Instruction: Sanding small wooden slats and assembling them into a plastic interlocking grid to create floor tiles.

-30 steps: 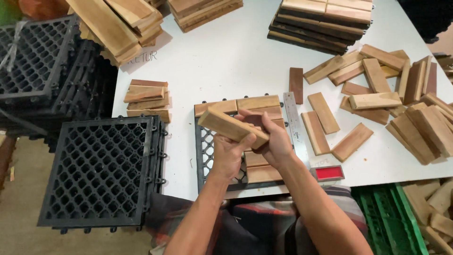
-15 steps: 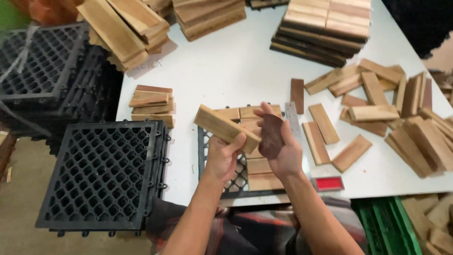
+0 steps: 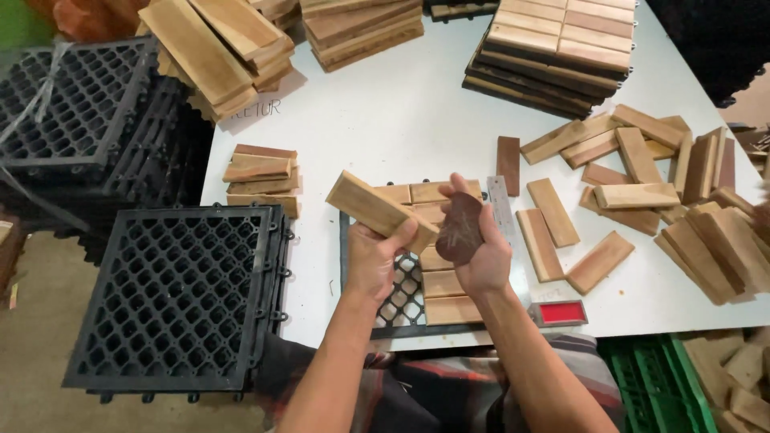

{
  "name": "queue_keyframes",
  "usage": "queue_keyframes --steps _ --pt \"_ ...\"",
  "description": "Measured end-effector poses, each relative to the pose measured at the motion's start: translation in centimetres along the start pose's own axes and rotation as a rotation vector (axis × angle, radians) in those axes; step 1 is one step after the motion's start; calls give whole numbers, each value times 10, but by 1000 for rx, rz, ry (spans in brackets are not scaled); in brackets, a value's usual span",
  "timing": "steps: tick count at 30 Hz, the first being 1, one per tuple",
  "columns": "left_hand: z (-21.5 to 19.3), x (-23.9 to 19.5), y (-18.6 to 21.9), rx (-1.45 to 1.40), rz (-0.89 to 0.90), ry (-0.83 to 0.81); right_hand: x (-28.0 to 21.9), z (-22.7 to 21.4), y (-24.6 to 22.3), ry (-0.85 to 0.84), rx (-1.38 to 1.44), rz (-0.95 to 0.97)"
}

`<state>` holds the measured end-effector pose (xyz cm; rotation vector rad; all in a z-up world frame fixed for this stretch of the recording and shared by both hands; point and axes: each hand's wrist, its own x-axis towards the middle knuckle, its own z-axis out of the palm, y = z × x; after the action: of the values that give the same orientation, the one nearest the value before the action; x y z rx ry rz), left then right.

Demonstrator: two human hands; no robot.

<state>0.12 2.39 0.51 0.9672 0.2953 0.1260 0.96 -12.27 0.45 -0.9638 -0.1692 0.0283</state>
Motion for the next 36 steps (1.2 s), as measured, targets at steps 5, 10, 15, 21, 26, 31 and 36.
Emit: queue_keyframes --steps 5,10,15,21,26,31,36 --pt "6 -14 -5 -17 -43 13 -18 34 2 -134 -355 -71" --pt "10 -17 -8 -15 -89 -97 -4 6 28 60 147 257" --pt "-10 4 -10 -286 -210 -19 5 8 -8 -3 139 32" --pt "-13 4 -8 -296 -230 -19 -14 33 -28 -126 -132 -126" --pt "-15 -1 -22 -164 -146 -44 -23 45 -18 -265 -637 -247" --pt "-11 -1 -1 -211 -24 -139 -32 33 21 -149 36 56" --pt "3 -20 32 -196 41 -184 -19 26 -11 -84 -262 -213"
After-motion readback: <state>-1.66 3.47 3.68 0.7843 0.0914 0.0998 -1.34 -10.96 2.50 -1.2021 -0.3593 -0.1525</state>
